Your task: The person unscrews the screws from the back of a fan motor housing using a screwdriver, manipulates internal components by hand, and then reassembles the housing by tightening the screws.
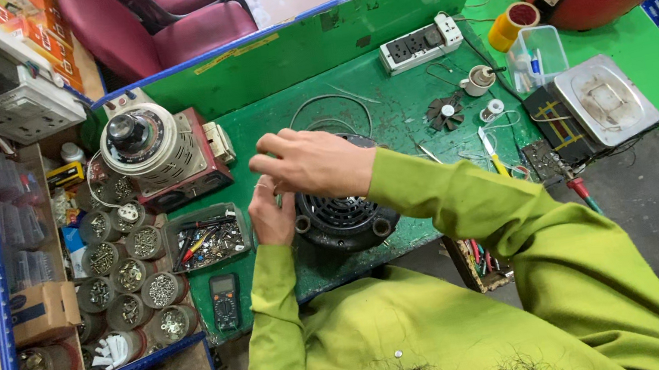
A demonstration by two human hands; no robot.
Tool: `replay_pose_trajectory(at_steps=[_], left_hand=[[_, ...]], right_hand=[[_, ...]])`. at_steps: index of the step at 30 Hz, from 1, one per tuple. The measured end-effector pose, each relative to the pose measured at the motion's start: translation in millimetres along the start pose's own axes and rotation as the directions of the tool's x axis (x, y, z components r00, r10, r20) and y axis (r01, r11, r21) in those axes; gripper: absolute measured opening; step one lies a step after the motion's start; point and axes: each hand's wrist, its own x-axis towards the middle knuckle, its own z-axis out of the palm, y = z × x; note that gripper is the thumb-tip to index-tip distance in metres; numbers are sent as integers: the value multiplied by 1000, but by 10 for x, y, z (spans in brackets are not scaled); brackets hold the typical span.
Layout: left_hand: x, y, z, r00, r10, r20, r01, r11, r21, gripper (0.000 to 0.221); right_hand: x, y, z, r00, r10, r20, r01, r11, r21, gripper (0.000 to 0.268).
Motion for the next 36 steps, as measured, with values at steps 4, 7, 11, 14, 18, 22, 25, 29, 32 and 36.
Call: replay_pose_trajectory(at_steps=[4,7,11,14,18,22,25,29,32,36], left_hand=[[72,352,-56,999,-8,-46,4,997,-78,18],[85,453,-109,998,60,5,-59,992,-109,24],[53,426,-69,998,51,44,-47,995,-90,23],[-33,145,6,999,14,43,-11,998,-67,23],[-82,-265,103,994,-6,-108,17,995,97,16],[-36,-469,336,990,19,-138,2,989,145,22],[-5,-278,284,990,84,-110,-48,954,295,21],[5,14,130,999,-4,33,4,1000,0,9],[24,34,106,992,109,65,-105,992,-64,26],[125,74,-23,988,147,44,-148,989,20,19]], right_hand=[[-48,-8,-73,975,209,-68,-219,950,-222,62],[-131,81,-45,927,374,-38,-370,893,-256,54],[-137,92,21,979,201,-38,-201,979,-19,35],[-79,-92,-102,992,116,-58,-103,976,190,38],[-63,-233,-147,987,153,-56,-124,931,344,53],[-124,-320,138,973,207,-104,-125,849,514,46],[-123,-350,345,933,278,-229,-98,808,580,45],[-157,-298,331,912,296,-284,-147,882,448,44],[-189,-283,269,914,308,-264,-174,886,429,46],[-225,-370,281,917,303,-258,-190,903,386,44]])
